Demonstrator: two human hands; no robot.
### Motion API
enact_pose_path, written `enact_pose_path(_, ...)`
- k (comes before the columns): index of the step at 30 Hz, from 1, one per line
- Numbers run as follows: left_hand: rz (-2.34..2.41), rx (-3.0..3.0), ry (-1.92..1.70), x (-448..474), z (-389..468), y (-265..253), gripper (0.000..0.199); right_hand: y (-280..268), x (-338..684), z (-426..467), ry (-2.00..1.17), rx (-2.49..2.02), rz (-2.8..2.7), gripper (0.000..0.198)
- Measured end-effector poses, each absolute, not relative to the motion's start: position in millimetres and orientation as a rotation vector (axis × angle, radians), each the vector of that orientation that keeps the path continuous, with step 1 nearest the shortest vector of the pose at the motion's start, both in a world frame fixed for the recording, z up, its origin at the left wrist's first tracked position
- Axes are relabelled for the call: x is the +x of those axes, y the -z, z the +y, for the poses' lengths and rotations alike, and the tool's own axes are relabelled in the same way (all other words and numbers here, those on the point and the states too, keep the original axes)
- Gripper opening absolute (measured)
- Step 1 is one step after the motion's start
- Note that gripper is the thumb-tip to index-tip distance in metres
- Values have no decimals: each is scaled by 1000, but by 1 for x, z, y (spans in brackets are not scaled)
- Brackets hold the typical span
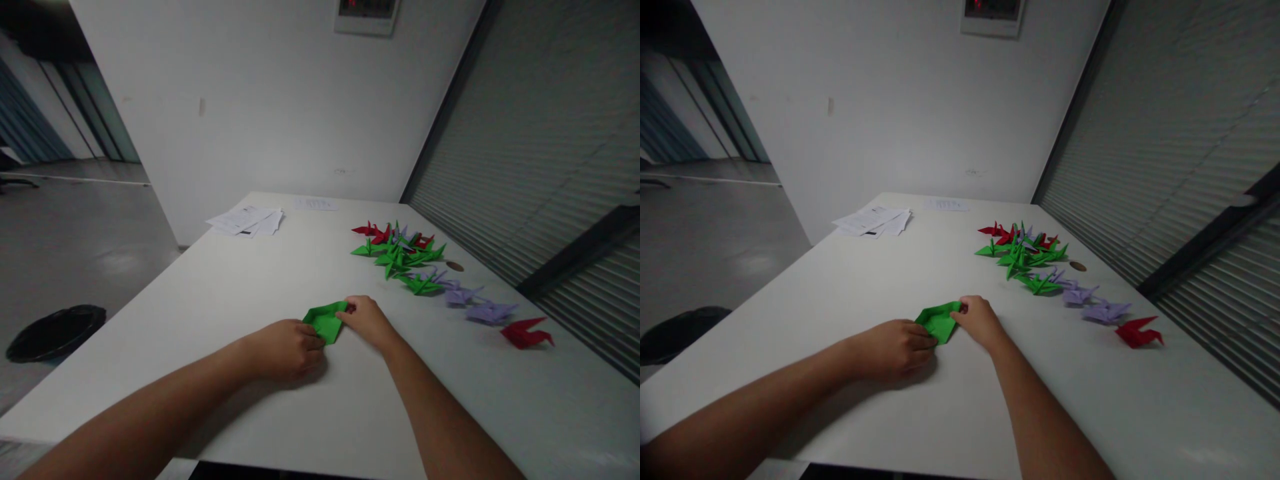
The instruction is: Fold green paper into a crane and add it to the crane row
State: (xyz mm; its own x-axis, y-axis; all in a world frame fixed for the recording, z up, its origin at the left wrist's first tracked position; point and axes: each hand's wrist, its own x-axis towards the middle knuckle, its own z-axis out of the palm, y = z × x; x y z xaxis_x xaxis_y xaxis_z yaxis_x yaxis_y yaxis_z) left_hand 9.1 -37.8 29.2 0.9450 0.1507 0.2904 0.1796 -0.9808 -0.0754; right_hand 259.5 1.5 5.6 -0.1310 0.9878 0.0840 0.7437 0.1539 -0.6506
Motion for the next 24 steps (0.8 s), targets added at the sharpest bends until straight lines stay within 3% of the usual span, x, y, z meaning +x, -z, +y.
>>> enact_pose_path(2, -200, -3001, 373, 10, -41, -30, 14, -6, 261, 2, -612, -1640, -1951, 2)
enact_pose_path(14, -244, -2978, 350, 6, -44, -43, 18, -2, 269, 1, -353, -1380, -2181, 21)
enact_pose_path(19, -255, -3010, 359, 4, -42, -41, 17, -4, 266, -2, -296, -1238, -2214, 4)
enact_pose_path(24, -235, -3064, 361, 1, -38, -39, 13, 0, 265, 2, -275, -1291, -2300, 9)
